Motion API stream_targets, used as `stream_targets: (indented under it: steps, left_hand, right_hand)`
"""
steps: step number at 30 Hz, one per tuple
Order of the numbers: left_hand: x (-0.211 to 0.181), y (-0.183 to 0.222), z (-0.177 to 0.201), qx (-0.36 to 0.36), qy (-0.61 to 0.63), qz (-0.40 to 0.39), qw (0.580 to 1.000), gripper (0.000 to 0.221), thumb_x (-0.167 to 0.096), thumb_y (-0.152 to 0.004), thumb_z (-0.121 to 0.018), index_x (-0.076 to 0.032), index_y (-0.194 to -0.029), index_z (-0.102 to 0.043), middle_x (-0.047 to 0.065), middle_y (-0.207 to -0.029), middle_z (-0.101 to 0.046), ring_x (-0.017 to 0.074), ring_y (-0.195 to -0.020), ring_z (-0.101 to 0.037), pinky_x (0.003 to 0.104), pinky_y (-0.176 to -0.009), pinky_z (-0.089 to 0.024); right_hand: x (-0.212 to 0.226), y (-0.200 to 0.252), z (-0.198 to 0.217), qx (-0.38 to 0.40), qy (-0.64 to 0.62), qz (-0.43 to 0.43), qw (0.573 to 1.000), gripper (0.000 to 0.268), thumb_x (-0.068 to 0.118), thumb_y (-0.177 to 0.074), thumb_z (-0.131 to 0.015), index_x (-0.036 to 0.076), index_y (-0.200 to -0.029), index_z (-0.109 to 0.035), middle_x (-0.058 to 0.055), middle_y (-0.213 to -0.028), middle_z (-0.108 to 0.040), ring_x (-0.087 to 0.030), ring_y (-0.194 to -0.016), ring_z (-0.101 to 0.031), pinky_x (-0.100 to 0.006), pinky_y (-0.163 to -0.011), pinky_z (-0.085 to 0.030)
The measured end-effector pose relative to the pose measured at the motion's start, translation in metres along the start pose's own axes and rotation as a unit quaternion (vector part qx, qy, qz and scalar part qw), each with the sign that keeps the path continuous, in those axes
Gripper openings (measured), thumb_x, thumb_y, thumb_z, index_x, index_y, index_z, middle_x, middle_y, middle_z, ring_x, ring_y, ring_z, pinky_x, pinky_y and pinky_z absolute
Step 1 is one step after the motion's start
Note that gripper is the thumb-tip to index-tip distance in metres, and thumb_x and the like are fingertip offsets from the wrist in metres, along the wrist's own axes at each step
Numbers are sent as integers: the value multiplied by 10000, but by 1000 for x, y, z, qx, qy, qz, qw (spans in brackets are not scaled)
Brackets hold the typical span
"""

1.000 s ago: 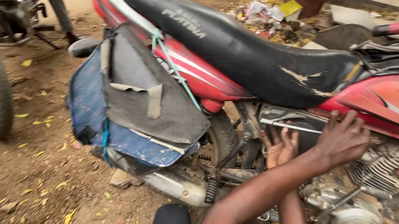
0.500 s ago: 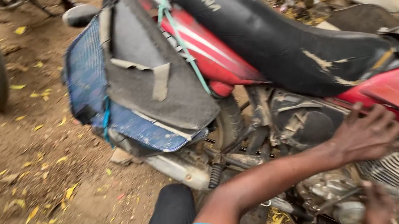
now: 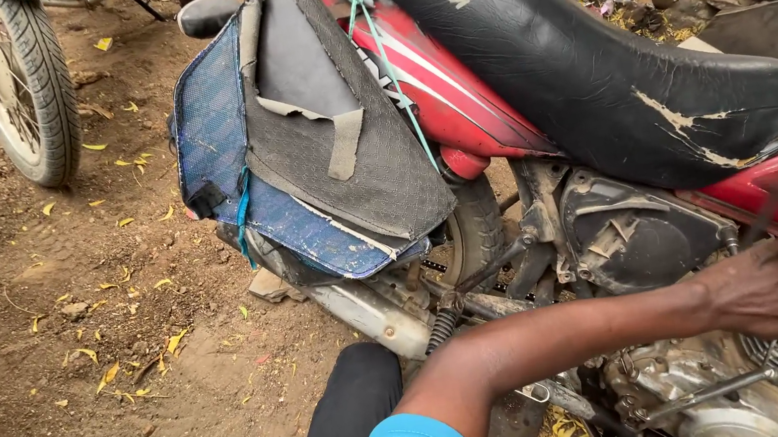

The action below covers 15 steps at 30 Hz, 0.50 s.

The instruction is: Repairing or maintaining motorcycle engine components and body panels using hand tools.

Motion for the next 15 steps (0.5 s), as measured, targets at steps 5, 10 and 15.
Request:
stream_targets:
  steps: [5,10,15]
  left_hand:
    - [16,21,35,-170,211,68,960,570,-527,-1041,-294,-80,-1358,-452,150,-1445,-454,282,-1393,-423,483,-1246,-321]
    - [-1,35,-84,-108,559,204,797,320,-468,-1151,-360,-189,-1248,-485,-29,-1147,-550,59,-1070,-527,276,-999,-494]
    - [24,-3,73,10,142,110,984,234,-157,-817,-608,1,-687,-719,161,-935,-626,295,-1013,-499,343,-679,-543]
  right_hand:
    - [102,-11,-29,38,98,145,984,565,146,-789,-736,181,-1351,-689,-77,-1279,-713,-265,-1089,-691,-393,-942,-534]
    - [77,82,-39,-161,61,150,974,393,29,-897,-748,65,-1285,-693,-96,-1289,-701,-254,-1224,-670,-394,-1061,-523]
    - [-28,180,-99,-567,-356,-102,735,205,136,-1049,-606,46,-1233,-590,-98,-1207,-664,-185,-1020,-638,-309,-833,-546]
Point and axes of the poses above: each hand's wrist, its own y-axis away from the middle knuckle, its own z-axis out of the back of the hand, x = y × z, the point moved 2 cm from there along -y, towards the middle knuckle
